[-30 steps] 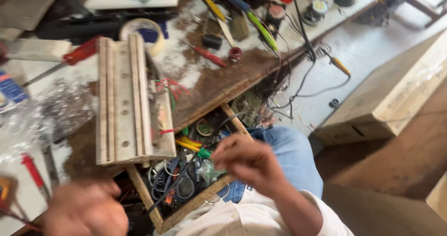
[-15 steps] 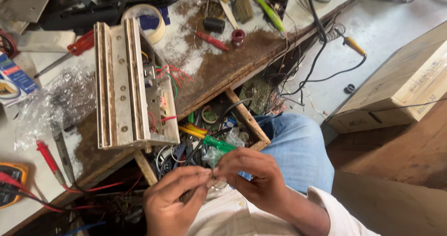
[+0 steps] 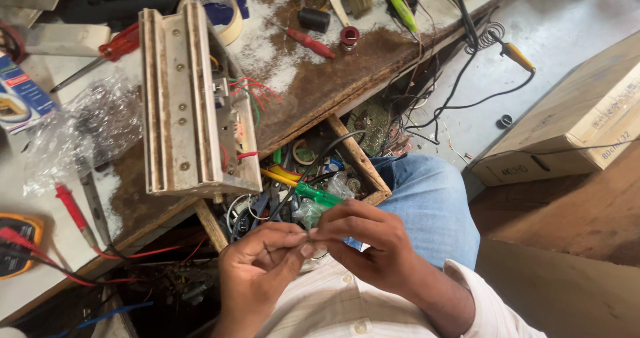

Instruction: The person holds a small metal electronics enclosure and uses a screwdriver to tighten screws on the internal circuit board. They connect wires to terminals inside the box and adjust components while seated at a cluttered workbench.

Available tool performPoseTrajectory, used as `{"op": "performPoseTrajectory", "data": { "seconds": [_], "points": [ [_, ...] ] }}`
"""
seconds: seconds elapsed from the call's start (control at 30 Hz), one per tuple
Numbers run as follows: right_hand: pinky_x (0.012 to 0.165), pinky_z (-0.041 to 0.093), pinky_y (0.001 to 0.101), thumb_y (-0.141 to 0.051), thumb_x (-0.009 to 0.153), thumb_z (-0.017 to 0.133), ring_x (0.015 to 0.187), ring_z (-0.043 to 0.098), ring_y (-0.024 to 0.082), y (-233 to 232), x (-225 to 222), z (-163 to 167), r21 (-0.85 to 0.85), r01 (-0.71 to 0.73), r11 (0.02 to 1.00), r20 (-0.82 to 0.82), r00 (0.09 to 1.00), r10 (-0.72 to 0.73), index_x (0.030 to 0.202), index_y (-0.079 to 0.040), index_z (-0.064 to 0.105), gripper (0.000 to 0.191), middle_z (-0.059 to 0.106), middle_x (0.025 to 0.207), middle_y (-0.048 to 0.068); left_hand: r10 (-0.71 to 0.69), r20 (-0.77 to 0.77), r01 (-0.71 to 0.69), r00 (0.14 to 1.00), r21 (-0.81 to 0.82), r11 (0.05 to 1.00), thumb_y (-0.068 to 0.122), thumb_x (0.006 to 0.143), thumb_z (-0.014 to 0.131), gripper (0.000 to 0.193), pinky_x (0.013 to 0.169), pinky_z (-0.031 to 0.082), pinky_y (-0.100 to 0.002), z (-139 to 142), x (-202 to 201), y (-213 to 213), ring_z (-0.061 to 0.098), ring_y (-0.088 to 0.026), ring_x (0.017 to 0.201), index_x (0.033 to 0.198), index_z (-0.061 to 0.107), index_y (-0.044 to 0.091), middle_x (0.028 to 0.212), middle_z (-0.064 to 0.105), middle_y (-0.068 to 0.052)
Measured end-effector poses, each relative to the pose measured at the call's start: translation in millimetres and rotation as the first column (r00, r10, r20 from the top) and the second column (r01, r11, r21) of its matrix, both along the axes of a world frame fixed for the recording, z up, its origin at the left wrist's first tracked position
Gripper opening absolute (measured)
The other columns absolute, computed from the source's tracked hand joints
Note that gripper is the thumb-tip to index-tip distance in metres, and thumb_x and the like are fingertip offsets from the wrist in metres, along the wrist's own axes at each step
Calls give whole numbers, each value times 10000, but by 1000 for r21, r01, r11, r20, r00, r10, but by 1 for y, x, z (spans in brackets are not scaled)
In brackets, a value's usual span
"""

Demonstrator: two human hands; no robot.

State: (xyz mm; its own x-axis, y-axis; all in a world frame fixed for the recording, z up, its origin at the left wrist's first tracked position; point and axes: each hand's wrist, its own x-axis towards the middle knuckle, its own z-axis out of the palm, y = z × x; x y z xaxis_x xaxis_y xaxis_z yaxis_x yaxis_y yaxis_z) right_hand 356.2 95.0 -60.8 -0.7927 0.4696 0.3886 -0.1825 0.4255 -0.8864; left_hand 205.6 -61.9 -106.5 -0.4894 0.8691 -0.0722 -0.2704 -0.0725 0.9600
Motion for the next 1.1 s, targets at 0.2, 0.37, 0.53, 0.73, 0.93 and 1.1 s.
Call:
{"op": "performPoseTrajectory", "data": {
  "seconds": [0.2, 0.37, 0.53, 0.73, 0.93, 1.1],
  "points": [
    [884, 595, 346, 110, 888, 683, 1050, 708, 267, -4, -2, 4, -8, -103, 995, -139, 985, 101, 1094, -53, 717, 264, 671, 1106, 129, -62, 237, 50, 970, 57, 997, -77, 892, 753, 123, 727, 591, -252, -3, -3, -1, 725, -161, 912, 1005, 704, -85, 1073, 714, -168],
    [804, 607, 312, 76, 855, 761, 978, 737, 202, -7, -6, 0, -2, -16, 1000, 19, 1000, 16, 1075, -36, 720, 250, 695, 1027, 81, -40, 226, 34, 973, 33, 999, -31, 896, 735, 121, 761, 636, -283, 2, -3, -2, 757, -187, 924, 997, 688, -76, 1054, 725, -170],
    [887, 600, 341, 87, 904, 727, 1038, 719, 219, -5, -5, -1, -5, -100, 995, -99, 990, 99, 1071, -49, 716, 216, 686, 1056, 78, -42, 240, 41, 970, 7, 999, -48, 907, 750, 126, 700, 581, -263, 0, -6, -1, 731, -177, 885, 1011, 693, -93, 1012, 733, -179],
    [811, 595, 323, 55, 841, 795, 974, 729, 202, -8, -6, -2, -8, 15, 1000, -6, 1000, -15, 1056, -42, 720, 247, 698, 1020, 73, -52, 252, 38, 966, 58, 998, -42, 907, 736, 140, 769, 610, -275, -2, -6, -1, 747, -187, 919, 1029, 678, -79, 1023, 741, -168],
    [821, 598, 307, 102, 884, 748, 971, 721, 192, -7, -5, -9, -40, -71, 997, -68, 995, 68, 1071, -43, 722, 238, 690, 1010, 62, -33, 252, 43, 967, -32, 999, -42, 877, 754, 176, 650, 553, -244, -3, -7, 2, 723, -156, 848, 1034, 678, -59, 975, 747, -146],
    [864, 593, 304, 125, 858, 732, 1043, 679, 195, -7, -4, -15, -26, -95, 995, -95, 991, 92, 1064, -56, 715, 275, 636, 1093, 81, -109, 330, 112, 938, 12, 994, -15, 875, 752, 185, 716, 584, -244, -2, -12, 2, 719, -129, 856, 1044, 679, -37, 947, 749, -133]
  ]
}}
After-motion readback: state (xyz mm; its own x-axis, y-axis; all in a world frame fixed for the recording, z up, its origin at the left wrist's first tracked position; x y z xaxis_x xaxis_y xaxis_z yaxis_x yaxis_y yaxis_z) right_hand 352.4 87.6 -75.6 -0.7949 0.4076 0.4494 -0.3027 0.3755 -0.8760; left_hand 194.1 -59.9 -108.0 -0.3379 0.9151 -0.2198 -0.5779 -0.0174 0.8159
